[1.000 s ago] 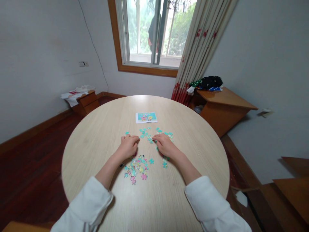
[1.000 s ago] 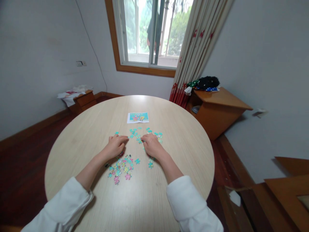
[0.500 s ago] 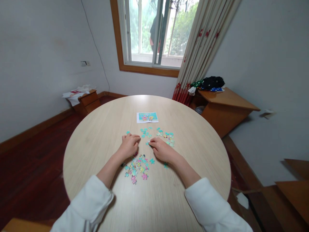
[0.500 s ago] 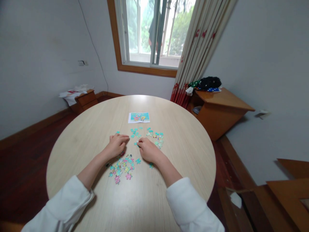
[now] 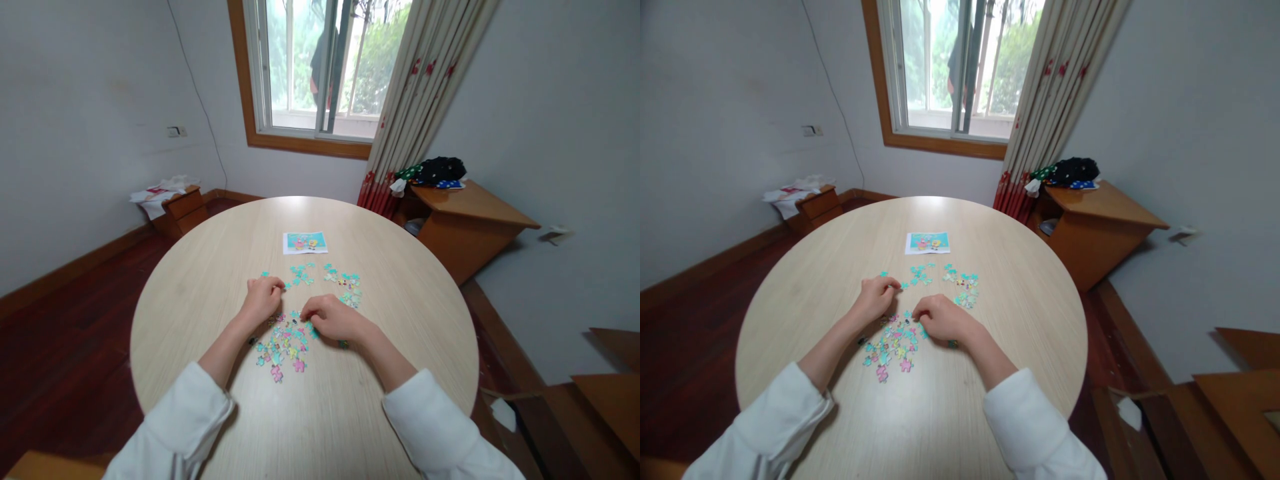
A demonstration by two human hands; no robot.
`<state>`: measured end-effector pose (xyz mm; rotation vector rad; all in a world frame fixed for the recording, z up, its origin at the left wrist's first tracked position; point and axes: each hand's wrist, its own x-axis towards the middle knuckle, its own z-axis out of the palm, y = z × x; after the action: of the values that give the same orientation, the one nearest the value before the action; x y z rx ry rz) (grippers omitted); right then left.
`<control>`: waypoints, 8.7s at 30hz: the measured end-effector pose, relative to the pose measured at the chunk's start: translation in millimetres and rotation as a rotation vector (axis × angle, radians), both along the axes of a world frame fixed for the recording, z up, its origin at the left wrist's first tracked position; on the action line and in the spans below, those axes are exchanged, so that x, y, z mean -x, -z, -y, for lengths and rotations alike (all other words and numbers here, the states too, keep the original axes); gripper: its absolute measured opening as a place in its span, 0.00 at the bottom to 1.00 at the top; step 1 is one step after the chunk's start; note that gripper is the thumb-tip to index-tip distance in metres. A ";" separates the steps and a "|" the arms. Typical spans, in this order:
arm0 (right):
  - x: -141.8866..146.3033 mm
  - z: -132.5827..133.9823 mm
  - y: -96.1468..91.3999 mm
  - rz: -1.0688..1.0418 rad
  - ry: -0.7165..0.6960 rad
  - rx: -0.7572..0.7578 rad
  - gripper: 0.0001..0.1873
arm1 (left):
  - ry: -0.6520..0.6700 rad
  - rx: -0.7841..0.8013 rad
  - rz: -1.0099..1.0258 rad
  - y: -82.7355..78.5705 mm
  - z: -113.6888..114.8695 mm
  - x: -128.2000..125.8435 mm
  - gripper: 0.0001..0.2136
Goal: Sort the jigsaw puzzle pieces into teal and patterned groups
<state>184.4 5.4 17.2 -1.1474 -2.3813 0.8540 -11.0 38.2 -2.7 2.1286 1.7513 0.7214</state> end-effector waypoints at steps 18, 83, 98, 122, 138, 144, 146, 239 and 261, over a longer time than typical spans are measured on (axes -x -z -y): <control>-63.7 -43.2 10.3 0.357 0.696 -0.241 0.20 | -0.125 -0.021 0.149 5.2 -6.6 8.0 0.12; -17.8 -12.9 6.7 0.116 0.109 -0.181 0.18 | 0.372 0.103 0.208 -15.7 18.7 -7.9 0.13; -77.7 -36.1 -0.5 0.549 0.688 -0.143 0.23 | 0.508 0.329 0.388 -3.5 15.7 -6.3 0.10; -42.1 -20.0 6.0 0.036 0.215 -0.116 0.20 | 0.478 0.240 0.302 -13.5 19.4 -8.7 0.10; -63.1 -21.3 5.3 0.349 0.247 -0.033 0.49 | 0.423 0.302 0.408 -9.1 15.9 -9.0 0.08; -33.5 -12.0 8.6 0.270 0.193 -0.148 0.47 | 0.488 0.262 0.400 -16.2 20.5 -9.9 0.09; -32.2 -11.1 6.9 0.251 0.185 -0.144 0.50 | 0.545 0.271 0.379 -18.7 24.3 -12.0 0.09; -111.9 -36.9 19.4 -0.257 0.423 0.324 0.22 | -0.066 -0.065 0.723 -4.6 1.6 2.5 0.08; -21.4 -45.9 19.1 0.130 0.527 -0.330 0.16 | -0.058 -0.078 0.713 -7.4 1.6 1.5 0.08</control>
<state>205.8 51.3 -2.0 -1.6088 -2.0459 0.2104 -12.5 36.6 4.7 1.5632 1.3973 1.3706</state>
